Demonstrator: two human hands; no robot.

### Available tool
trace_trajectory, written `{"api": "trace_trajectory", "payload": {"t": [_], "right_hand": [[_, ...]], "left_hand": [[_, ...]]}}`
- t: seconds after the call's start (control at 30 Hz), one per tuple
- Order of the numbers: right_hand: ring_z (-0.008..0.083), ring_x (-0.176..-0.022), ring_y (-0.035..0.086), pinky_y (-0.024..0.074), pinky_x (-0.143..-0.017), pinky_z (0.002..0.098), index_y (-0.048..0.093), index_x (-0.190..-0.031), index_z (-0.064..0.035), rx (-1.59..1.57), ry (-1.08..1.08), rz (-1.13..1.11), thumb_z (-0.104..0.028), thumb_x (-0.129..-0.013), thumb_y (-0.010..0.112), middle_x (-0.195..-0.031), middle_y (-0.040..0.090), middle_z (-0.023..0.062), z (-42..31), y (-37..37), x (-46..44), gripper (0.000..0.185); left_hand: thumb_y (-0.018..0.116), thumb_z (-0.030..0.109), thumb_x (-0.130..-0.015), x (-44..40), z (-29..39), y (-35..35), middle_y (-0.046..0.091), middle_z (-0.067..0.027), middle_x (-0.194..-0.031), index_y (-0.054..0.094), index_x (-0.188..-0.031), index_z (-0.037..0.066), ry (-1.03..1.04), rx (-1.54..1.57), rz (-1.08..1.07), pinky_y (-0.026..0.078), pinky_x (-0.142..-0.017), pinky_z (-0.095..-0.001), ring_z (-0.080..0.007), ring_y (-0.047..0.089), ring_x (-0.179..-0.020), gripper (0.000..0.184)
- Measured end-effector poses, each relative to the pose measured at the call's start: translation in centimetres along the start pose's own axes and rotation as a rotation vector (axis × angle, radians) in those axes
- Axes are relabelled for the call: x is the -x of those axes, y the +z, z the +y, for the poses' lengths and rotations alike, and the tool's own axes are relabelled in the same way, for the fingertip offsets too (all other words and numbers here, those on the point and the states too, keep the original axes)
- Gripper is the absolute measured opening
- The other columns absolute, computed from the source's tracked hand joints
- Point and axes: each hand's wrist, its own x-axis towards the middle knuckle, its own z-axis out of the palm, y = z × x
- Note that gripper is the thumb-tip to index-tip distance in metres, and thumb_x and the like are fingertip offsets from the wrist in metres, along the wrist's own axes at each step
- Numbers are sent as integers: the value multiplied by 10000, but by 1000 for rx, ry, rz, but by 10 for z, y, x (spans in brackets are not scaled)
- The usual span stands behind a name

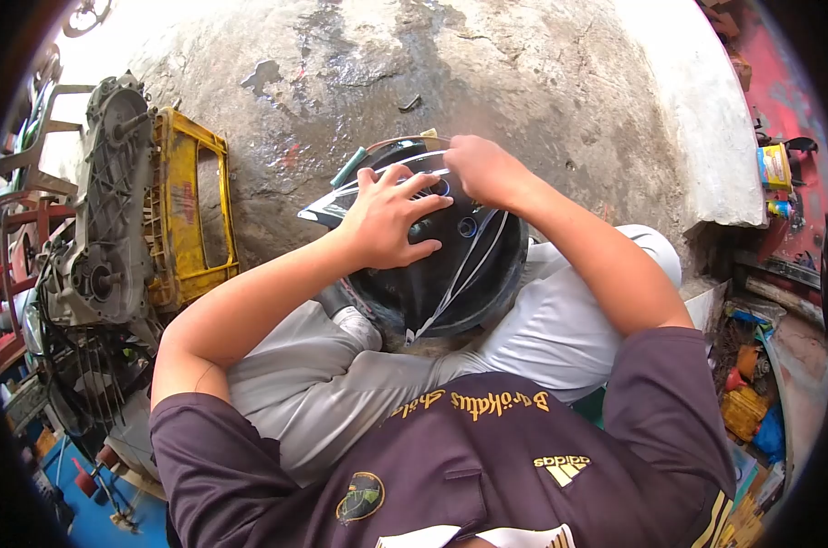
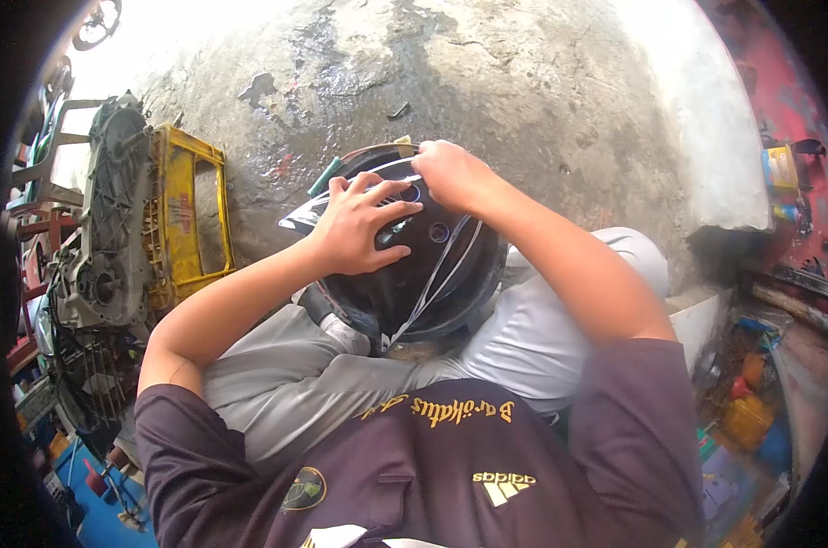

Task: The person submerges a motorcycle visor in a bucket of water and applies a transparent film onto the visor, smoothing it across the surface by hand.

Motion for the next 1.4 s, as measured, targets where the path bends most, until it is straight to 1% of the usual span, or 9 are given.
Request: {"api": "trace_trajectory", "payload": {"t": [0.1, 0.17, 0.23, 0.43, 0.57, 0.67, 0.77, 1.07, 1.4], "right_hand": [[398, -1051, 688, 570, -944, 477, 739, -939, 7, 55, 10, -4, -5, -840, 640, -1005, 687, 216, 12, -7, 5, 140], [405, -1053, 689, 568, -950, 478, 743, -934, 16, 82, 174, -57, -2, -836, 639, -1007, 695, 225, 14, -8, 4, 144], [409, -1064, 690, 565, -957, 482, 747, -923, 37, -31, 105, -25, 5, -833, 625, -1030, 701, 249, -2, 0, -3, 155], [401, -1053, 692, 564, -953, 481, 748, -913, 28, 75, 30, 23, -10, -816, 652, -1020, 702, 236, 9, 0, 0, 142], [411, -1024, 703, 574, -921, 490, 747, -908, 13, 62, 127, -15, 0, -811, 660, -1020, 705, 227, -2, 3, -1, 131], [440, -1004, 666, 539, -903, 503, 751, -923, -31, -49, 117, 36, -21, -869, 597, -1018, 691, 214, -1, 6, 2, 163], [420, -1011, 699, 566, -919, 490, 741, -916, 0, -49, 196, 31, 23, -818, 651, -1022, 700, 236, 13, 1, 5, 135], [421, -1040, 701, 577, -923, 486, 765, -898, 8, 89, 151, 10, -6, -823, 646, -1016, 701, 248, 9, -3, 5, 141], [422, -1026, 707, 581, -914, 484, 753, -902, 21, 22, 125, -21, 5, -792, 675, -1004, 714, 250, 9, -3, 1, 135]], "left_hand": [[828, 461, -782, 1, 0, 0, 576, -52, -1472, 697, -1364, 272, -7, 18, 10, 358, -1009, -585, -340, 479, -1347, 626], [829, 462, -783, 1, 0, 0, 578, -49, -1471, 698, -1364, 272, -13, 15, 10, 359, -1001, -591, -333, 480, -1348, 625], [829, 461, -782, 1, 1, 2, 578, -48, -1471, 699, -1360, 272, -16, 7, 3, 357, -1001, -594, -332, 480, -1349, 623], [832, 465, -777, 1, 0, 0, 574, -48, -1473, 699, -1355, 275, -17, 16, 10, 357, -1001, -605, -336, 478, -1352, 624], [835, 469, -772, 0, 0, 2, 574, -46, -1469, 697, -1356, 276, -22, 2, 7, 358, -997, -603, -336, 478, -1353, 629], [836, 470, -770, 0, 0, 2, 575, -48, -1464, 696, -1354, 277, -20, 7, 8, 356, -1000, -601, -336, 479, -1353, 630], [836, 471, -769, 0, 1, -1, 575, -50, -1461, 697, -1352, 277, -29, 18, 1, 356, -1001, -605, -337, 479, -1352, 630], [840, 471, -764, 1, 0, 2, 571, -48, -1467, 696, -1349, 273, -18, 5, 20, 356, -1002, -601, -335, 477, -1357, 634], [841, 464, -766, 1, 1, 0, 563, -52, -1489, 687, -1362, 268, -18, 0, 8, 355, -1002, -602, -346, 477, -1358, 647]]}}
